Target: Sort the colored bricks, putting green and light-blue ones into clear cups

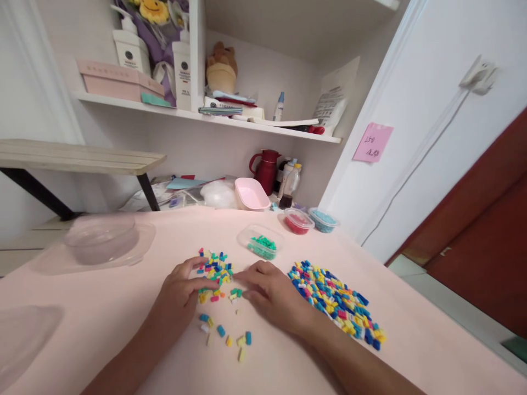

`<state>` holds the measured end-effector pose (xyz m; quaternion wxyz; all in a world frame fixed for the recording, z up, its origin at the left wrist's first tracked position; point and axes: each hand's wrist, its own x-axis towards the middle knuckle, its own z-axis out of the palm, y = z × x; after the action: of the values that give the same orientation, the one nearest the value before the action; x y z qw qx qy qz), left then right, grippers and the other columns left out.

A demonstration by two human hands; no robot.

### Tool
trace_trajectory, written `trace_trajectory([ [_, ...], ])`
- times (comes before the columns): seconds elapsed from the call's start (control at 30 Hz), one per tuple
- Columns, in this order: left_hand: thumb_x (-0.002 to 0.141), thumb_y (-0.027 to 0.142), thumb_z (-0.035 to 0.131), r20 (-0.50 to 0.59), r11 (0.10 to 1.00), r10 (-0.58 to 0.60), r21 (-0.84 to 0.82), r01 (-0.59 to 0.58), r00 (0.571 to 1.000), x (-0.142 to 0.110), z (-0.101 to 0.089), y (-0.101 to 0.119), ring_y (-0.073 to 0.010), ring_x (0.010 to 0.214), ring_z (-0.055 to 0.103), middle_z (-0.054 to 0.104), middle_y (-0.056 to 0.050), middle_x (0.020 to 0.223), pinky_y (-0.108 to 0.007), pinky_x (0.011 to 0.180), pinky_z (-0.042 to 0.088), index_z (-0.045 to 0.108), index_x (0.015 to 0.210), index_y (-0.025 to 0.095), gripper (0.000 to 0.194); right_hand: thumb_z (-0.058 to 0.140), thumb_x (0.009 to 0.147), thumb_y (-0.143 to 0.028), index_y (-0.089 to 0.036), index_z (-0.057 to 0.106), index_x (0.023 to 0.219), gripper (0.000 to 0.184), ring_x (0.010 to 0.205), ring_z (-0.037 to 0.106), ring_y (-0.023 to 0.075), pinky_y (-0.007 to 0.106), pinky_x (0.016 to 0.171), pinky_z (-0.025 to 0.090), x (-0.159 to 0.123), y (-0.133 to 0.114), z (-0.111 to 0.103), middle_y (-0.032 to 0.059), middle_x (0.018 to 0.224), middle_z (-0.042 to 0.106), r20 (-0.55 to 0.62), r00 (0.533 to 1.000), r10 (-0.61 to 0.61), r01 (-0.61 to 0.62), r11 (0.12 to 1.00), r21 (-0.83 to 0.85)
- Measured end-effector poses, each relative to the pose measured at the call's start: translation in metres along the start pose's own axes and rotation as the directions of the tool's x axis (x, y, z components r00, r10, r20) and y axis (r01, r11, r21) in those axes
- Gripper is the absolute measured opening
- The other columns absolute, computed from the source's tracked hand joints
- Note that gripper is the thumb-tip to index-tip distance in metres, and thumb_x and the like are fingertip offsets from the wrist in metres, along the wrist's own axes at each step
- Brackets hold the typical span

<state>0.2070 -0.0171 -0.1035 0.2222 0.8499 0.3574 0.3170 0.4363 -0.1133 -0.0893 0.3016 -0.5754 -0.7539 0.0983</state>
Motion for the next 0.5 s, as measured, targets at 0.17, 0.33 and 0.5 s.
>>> trace_trajectory([
  [0.17,0.071,0.017,0.049,-0.005,0.999,0.024,-0.026,-0.024,1.0,-0.001,0.002,-0.002,-0.0287,0.126,0.052,0.061,-0.002,0.136,-0.051,0.108,0.042,0.081,0.082,0.034,0.038,0.063,0.083,-0.009,-0.031,0.074,0.107,0.034,0.099,0.059,0.0205,0.034,0.091,0.045,0.0,-0.003,0.0,0.004,0.102,0.066,0.039,0.998,-0.044,0.047,0.997,-0.069],
  [0.33,0.076,0.023,0.047,-0.047,0.997,-0.027,-0.069,0.023,0.999,-0.001,0.0,-0.002,-0.0263,0.12,0.057,0.06,-0.004,0.131,-0.045,0.106,0.046,0.08,0.082,0.031,0.034,0.067,0.074,-0.005,-0.024,0.07,0.091,0.025,0.094,0.059,0.0201,0.031,0.085,0.045,0.002,-0.005,-0.007,0.0025,0.094,0.068,0.061,0.997,0.052,-0.051,0.999,-0.004],
  [0.5,0.076,0.03,0.046,-0.139,0.988,-0.138,-0.089,0.126,0.981,0.0,-0.001,-0.005,-0.0233,0.112,0.062,0.061,-0.005,0.122,-0.036,0.099,0.05,0.079,0.081,0.029,0.034,0.065,0.07,-0.005,-0.022,0.065,0.082,0.021,0.086,0.058,0.0174,0.026,0.077,0.043,0.002,-0.005,-0.012,0.0006,0.087,0.066,0.066,0.994,0.087,-0.09,0.995,0.05],
])
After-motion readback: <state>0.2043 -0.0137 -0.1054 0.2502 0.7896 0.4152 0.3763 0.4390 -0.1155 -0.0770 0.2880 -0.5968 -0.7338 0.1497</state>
